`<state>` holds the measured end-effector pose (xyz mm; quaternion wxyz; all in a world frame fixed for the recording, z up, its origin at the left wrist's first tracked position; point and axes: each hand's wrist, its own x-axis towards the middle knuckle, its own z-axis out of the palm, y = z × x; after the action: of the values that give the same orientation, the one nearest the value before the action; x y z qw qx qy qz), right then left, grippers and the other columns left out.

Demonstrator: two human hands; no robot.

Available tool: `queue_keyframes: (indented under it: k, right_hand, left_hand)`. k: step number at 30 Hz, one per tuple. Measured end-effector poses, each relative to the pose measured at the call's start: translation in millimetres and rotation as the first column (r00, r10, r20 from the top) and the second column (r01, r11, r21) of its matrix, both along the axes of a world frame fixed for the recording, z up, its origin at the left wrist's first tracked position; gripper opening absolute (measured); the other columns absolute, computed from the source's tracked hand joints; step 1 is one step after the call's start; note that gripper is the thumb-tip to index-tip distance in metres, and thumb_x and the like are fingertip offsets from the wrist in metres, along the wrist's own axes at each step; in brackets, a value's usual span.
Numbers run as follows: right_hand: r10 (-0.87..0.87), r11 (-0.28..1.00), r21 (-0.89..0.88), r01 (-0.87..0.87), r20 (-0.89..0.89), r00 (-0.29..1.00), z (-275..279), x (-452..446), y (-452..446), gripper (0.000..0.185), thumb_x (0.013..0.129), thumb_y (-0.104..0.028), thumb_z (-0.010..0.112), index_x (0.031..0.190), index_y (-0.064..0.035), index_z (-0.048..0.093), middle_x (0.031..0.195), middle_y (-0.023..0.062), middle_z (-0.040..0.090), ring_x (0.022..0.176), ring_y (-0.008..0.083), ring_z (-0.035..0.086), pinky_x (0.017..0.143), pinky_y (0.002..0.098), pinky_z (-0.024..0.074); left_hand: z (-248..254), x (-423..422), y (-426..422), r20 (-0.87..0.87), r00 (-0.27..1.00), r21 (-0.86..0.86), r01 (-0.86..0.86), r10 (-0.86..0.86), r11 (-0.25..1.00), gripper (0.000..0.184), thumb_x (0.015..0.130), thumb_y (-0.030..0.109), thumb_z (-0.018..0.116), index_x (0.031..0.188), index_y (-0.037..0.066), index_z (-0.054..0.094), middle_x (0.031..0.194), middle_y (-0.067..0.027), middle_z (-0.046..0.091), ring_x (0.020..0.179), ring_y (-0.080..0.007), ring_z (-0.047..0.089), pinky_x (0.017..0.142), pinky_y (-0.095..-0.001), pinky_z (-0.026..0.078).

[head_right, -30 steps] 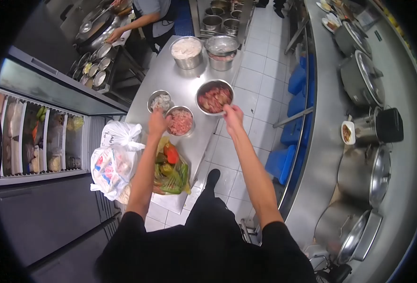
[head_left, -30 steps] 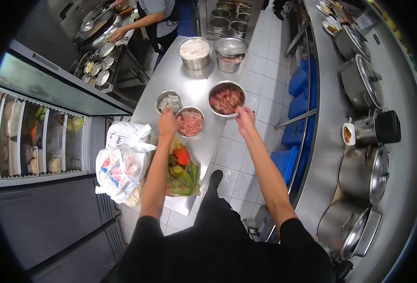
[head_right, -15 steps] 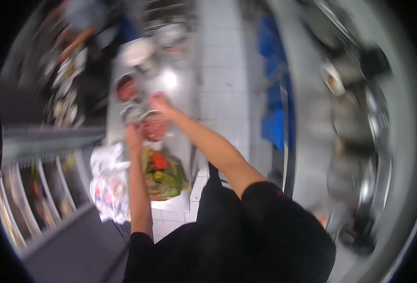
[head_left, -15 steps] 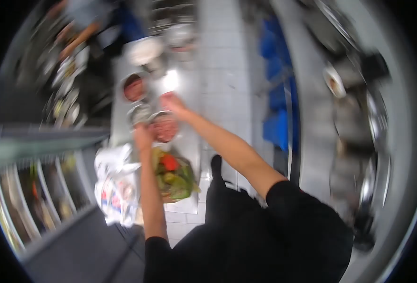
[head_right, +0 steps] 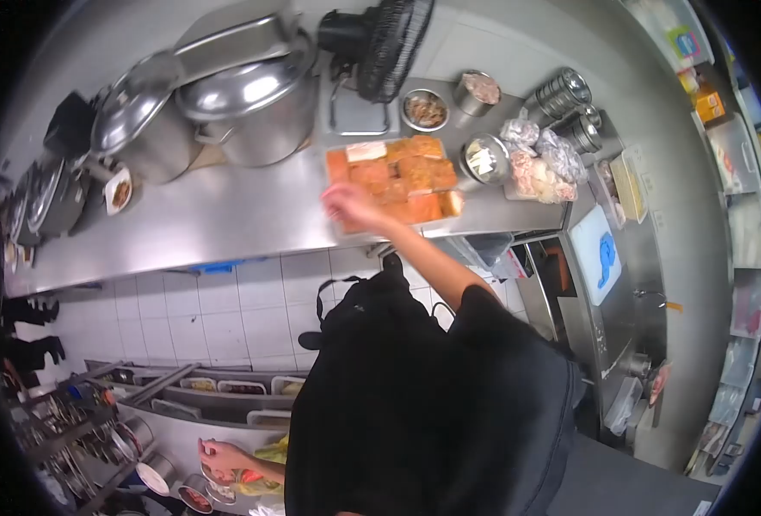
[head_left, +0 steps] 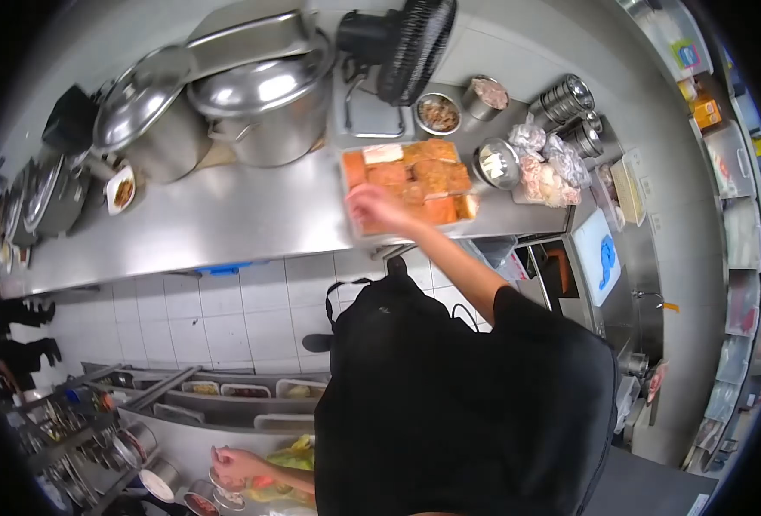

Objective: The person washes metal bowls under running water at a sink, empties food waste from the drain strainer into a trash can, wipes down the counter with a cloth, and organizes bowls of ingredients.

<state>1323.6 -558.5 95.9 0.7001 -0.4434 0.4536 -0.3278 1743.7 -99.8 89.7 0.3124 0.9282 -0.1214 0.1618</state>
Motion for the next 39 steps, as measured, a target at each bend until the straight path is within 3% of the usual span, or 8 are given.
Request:
queue_keyframes:
  k: [6, 8, 13, 17, 20, 29, 32, 39]
  right_hand:
    - [-0.595, 0.737, 0.073, 0.672, 0.54, 0.594, -0.4, -310.7, -155.8, 0.015, 0.094, -0.019, 0.053, 0.102, -0.0074, 0.059, 0.084, 0.0036, 0.062, 0.08, 0.0166, 0.061, 0.076, 0.0296, 0.0531]
    - [-0.818, 0.512, 0.235, 0.826, 0.428, 0.385, -34.8, -401.4, -231.2, 0.029, 0.09, -0.019, 0.057, 0.112, -0.0009, 0.053, 0.101, 0.0102, 0.057, 0.092, 0.0212, 0.058, 0.083, 0.0347, 0.0536]
    - [-0.911, 0.384, 0.498, 0.778, 0.064, 0.408, -103.9, -493.4, -326.9, 0.061, 0.087, -0.02, 0.061, 0.139, -0.0094, 0.031, 0.121, 0.0134, 0.038, 0.102, 0.0267, 0.048, 0.081, 0.0416, 0.0549]
    - [-0.926, 0.352, 0.489, 0.798, 0.053, 0.375, -190.0, -519.9, -372.7, 0.012, 0.086, -0.013, 0.062, 0.097, -0.0115, 0.059, 0.084, 0.0025, 0.051, 0.07, 0.0124, 0.05, 0.065, 0.0311, 0.0555]
    - [-0.955, 0.293, 0.532, 0.794, 0.131, 0.265, -309.4, -558.0, -434.6, 0.008, 0.088, -0.012, 0.056, 0.096, -0.0097, 0.056, 0.087, 0.0021, 0.051, 0.074, 0.0098, 0.049, 0.063, 0.0218, 0.0471]
    - [-0.951, 0.306, 0.536, 0.787, 0.214, 0.224, -169.7, -483.2, -353.2, 0.034, 0.094, -0.008, 0.046, 0.127, -0.0095, 0.056, 0.113, 0.0066, 0.062, 0.092, 0.0115, 0.06, 0.064, 0.0182, 0.0509]
    - [-0.949, 0.279, 0.513, 0.812, 0.275, 0.153, -155.7, -480.0, -343.7, 0.022, 0.086, -0.004, 0.048, 0.095, -0.0133, 0.067, 0.083, -0.0009, 0.064, 0.054, 0.0102, 0.054, 0.041, 0.023, 0.0436]
    - [-0.912, 0.407, 0.516, 0.754, 0.177, 0.371, -122.4, -498.2, -310.8, 0.016, 0.076, -0.003, 0.047, 0.067, -0.0151, 0.052, 0.061, -0.003, 0.054, 0.042, 0.0062, 0.041, 0.037, 0.0197, 0.0348]
  left_hand:
    - [-26.3, -106.7, -101.2, -0.187, 0.942, -0.259, 0.227, -0.28, 0.939, 0.027, 0.098, 0.02, 0.051, 0.111, 0.0, 0.063, 0.106, -0.013, 0.061, 0.086, -0.0225, 0.064, 0.076, -0.0333, 0.051]
    - [-45.6, -134.2, -128.4, -0.222, 0.908, -0.305, 0.282, -0.356, 0.91, 0.026, 0.099, 0.02, 0.052, 0.111, 0.001, 0.063, 0.109, -0.0114, 0.06, 0.088, -0.0212, 0.064, 0.076, -0.0323, 0.05]
    - [3.3, -223.0, -190.0, -0.227, 0.824, -0.251, 0.465, -0.518, 0.849, 0.023, 0.098, 0.021, 0.054, 0.113, 0.004, 0.061, 0.112, -0.0061, 0.058, 0.09, -0.0194, 0.061, 0.075, -0.0318, 0.05]
    - [22.3, -268.1, -192.5, -0.355, 0.763, -0.276, 0.467, -0.54, 0.84, 0.024, 0.099, 0.021, 0.051, 0.117, 0.006, 0.059, 0.112, -0.0029, 0.056, 0.094, -0.0173, 0.059, 0.074, -0.0289, 0.048]
    - [16.7, -289.6, -181.7, -0.414, 0.737, -0.241, 0.477, -0.534, 0.845, 0.024, 0.099, 0.02, 0.05, 0.117, 0.007, 0.059, 0.116, -0.0018, 0.052, 0.095, -0.0153, 0.059, 0.074, -0.0279, 0.047]
    - [-11.2, -339.9, -192.3, -0.568, 0.634, -0.293, 0.441, -0.525, 0.849, 0.022, 0.098, 0.016, 0.052, 0.117, 0.006, 0.058, 0.109, -0.0039, 0.055, 0.093, -0.0144, 0.058, 0.074, -0.0272, 0.048]
    - [-4.4, -362.1, -229.1, -0.594, 0.55, -0.377, 0.454, -0.587, 0.807, 0.022, 0.098, 0.015, 0.051, 0.118, 0.006, 0.058, 0.112, -0.0046, 0.055, 0.095, -0.0154, 0.058, 0.075, -0.0276, 0.049]
    - [49.5, -421.5, -332.7, -0.551, 0.297, -0.533, 0.595, -0.78, 0.602, 0.024, 0.099, 0.01, 0.049, 0.119, 0.002, 0.056, 0.12, -0.0078, 0.055, 0.1, -0.0172, 0.059, 0.078, -0.0287, 0.05]
